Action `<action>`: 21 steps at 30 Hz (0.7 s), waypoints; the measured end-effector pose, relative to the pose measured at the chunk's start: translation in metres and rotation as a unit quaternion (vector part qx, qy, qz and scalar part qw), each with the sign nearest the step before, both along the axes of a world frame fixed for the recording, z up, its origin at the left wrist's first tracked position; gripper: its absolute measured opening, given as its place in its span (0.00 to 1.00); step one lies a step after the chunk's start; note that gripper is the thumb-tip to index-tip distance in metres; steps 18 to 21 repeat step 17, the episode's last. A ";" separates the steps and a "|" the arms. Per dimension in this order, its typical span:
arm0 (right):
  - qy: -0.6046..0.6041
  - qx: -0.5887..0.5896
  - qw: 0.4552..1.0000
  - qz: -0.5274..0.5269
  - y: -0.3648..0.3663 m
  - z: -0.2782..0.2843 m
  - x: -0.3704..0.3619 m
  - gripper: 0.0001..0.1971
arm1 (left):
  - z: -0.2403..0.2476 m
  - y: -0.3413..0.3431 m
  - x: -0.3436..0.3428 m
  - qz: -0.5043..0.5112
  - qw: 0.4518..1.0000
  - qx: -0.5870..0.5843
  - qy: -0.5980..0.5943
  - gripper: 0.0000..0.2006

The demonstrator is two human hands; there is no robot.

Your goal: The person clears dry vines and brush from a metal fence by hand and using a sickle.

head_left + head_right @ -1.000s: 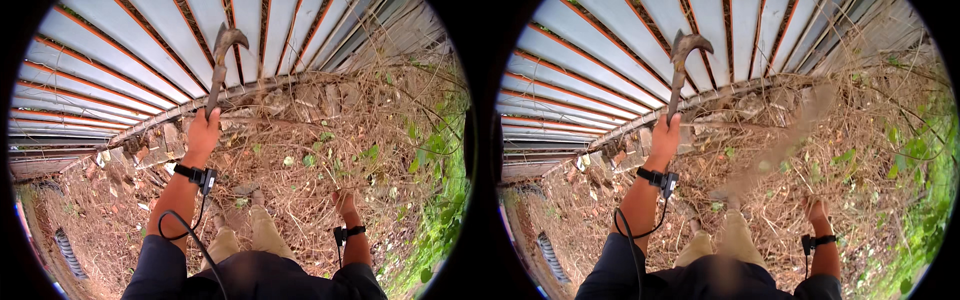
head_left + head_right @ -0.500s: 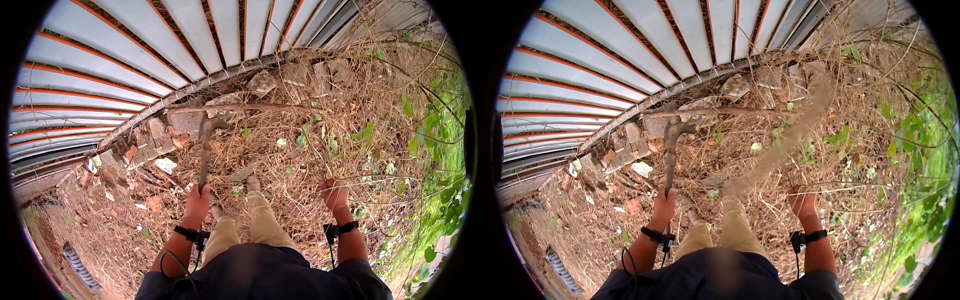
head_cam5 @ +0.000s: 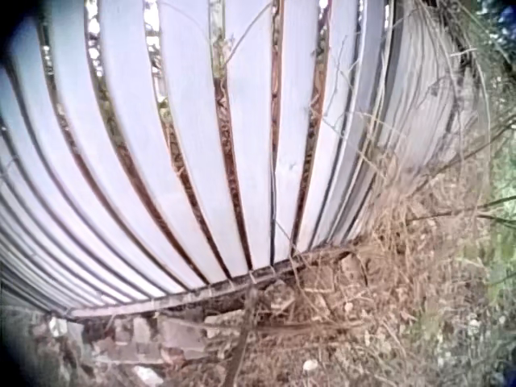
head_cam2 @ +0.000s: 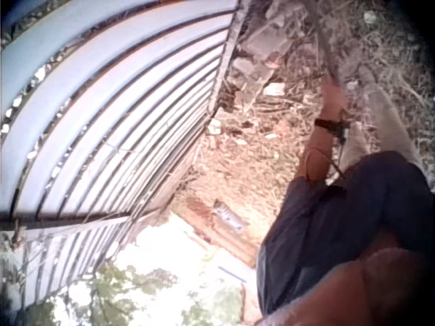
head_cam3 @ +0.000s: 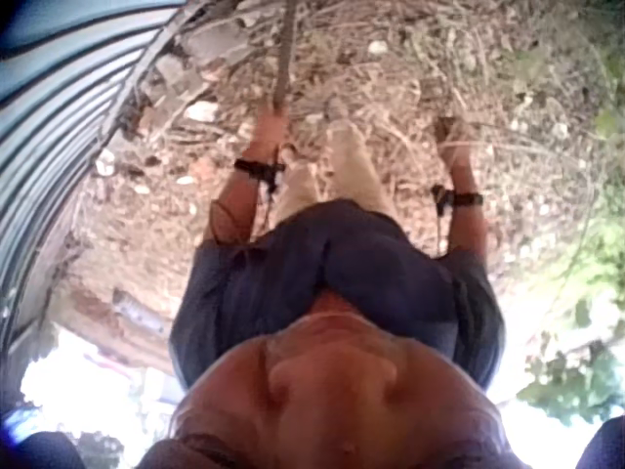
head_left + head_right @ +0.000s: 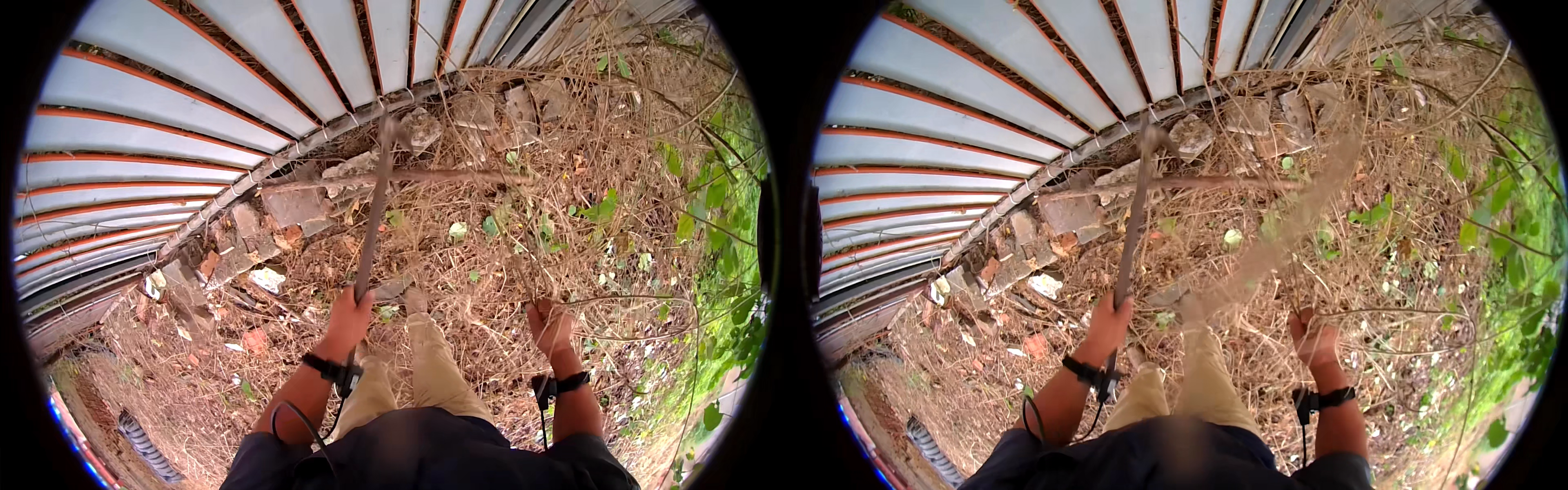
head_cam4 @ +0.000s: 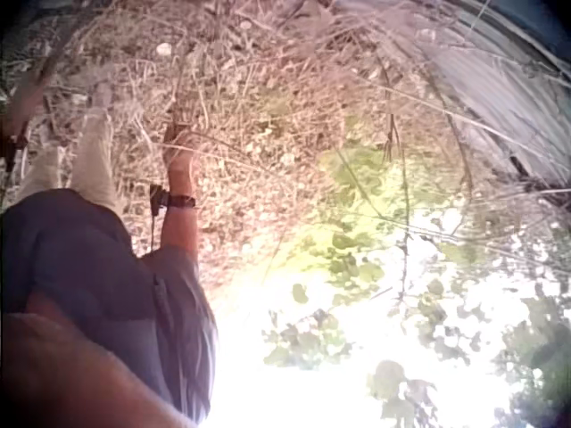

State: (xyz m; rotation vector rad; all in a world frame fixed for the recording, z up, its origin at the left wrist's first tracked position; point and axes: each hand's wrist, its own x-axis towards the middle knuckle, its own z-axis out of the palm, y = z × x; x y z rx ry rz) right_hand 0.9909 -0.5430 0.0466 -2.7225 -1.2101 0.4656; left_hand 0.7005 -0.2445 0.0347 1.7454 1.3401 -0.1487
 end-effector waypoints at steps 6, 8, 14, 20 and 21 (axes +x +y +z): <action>0.083 0.091 0.991 -0.047 -0.005 -0.001 0.007 0.12 | -0.008 0.017 0.056 0.061 0.993 -0.038 -0.090 0.16; 0.081 0.104 0.990 -0.054 -0.003 -0.002 0.007 0.12 | -0.015 0.018 0.058 0.046 0.995 -0.035 -0.076 0.17; 0.092 0.097 0.989 -0.062 -0.002 0.005 0.007 0.12 | -0.039 0.049 0.088 0.013 0.992 -0.080 -0.097 0.20; 0.129 0.098 0.979 -0.120 0.000 0.006 0.009 0.13 | -0.046 0.072 0.116 -0.032 0.992 -0.073 -0.093 0.18; 0.129 0.098 0.979 -0.120 0.000 0.006 0.009 0.13 | -0.046 0.072 0.116 -0.032 0.992 -0.073 -0.093 0.18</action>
